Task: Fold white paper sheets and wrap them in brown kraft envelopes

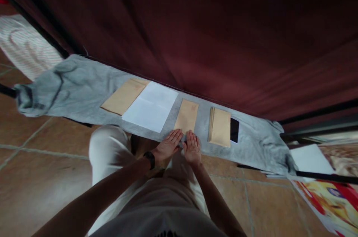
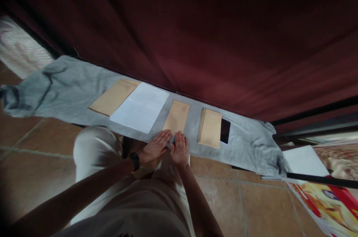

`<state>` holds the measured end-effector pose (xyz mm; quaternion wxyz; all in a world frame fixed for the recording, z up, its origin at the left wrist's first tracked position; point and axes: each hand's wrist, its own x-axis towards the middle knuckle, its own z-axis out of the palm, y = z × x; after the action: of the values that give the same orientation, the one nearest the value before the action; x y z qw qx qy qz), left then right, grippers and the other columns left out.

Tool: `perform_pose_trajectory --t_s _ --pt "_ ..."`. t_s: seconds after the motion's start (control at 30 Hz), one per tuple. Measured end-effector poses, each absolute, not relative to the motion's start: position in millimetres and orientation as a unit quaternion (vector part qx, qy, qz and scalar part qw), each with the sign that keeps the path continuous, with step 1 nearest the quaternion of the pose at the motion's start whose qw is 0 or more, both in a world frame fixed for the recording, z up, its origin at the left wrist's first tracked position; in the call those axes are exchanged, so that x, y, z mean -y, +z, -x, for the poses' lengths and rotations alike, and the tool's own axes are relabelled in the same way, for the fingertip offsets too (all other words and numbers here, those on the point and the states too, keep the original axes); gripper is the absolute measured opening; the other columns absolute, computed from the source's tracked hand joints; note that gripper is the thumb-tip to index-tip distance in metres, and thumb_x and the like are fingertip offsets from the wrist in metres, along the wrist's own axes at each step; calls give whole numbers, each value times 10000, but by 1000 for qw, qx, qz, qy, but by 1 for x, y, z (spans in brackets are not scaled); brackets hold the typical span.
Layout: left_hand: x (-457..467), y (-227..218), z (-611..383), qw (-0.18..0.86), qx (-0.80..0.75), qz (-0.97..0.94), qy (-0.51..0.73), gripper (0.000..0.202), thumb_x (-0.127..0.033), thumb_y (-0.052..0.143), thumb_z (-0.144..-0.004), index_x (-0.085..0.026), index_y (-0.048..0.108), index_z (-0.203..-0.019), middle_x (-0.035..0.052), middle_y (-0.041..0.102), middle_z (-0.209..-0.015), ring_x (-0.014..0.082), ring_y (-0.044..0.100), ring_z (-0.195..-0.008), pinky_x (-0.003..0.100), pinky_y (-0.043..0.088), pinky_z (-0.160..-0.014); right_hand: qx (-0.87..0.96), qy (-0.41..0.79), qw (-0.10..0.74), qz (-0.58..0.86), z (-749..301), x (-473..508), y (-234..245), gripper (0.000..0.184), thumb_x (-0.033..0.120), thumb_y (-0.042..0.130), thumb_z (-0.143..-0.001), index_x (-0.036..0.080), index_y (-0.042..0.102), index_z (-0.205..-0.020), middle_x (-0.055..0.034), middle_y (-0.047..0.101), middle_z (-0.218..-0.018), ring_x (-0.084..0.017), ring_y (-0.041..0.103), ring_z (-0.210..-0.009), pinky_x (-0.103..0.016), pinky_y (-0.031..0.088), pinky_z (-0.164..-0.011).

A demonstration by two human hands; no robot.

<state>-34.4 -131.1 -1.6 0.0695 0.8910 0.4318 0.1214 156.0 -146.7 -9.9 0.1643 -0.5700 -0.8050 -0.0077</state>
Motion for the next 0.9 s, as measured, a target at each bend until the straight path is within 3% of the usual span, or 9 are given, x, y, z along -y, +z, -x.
perform_pose_trajectory --t_s 0.3,0.63,0.9 --pt "131 1 36 44 -459 -878 128 652 -406 424 -1000 -53 331 -1540 205 349 -1614 285 281 -1525 474 262 -1249 790 -13 169 590 -173 149 -6 553 355 337 -1070 70 379 -1541 -175 455 -1559 -270 373 -1475 -464 287 -1205" --pt "127 -6 36 37 -469 -873 128 658 -233 441 -911 -11 358 -1525 219 360 -1604 286 274 -1527 468 288 -1240 804 35 179 566 -129 141 1 532 366 329 -1073 126 395 -1543 -119 461 -1565 -222 370 -1484 -436 310 -1215" --pt "130 0 34 40 -480 -868 121 613 -290 452 -945 -26 413 -1496 214 396 -1586 301 304 -1515 476 287 -1241 786 41 164 594 -147 144 0 532 341 377 -1060 126 389 -1547 -119 420 -1589 -224 365 -1488 -432 305 -1217"
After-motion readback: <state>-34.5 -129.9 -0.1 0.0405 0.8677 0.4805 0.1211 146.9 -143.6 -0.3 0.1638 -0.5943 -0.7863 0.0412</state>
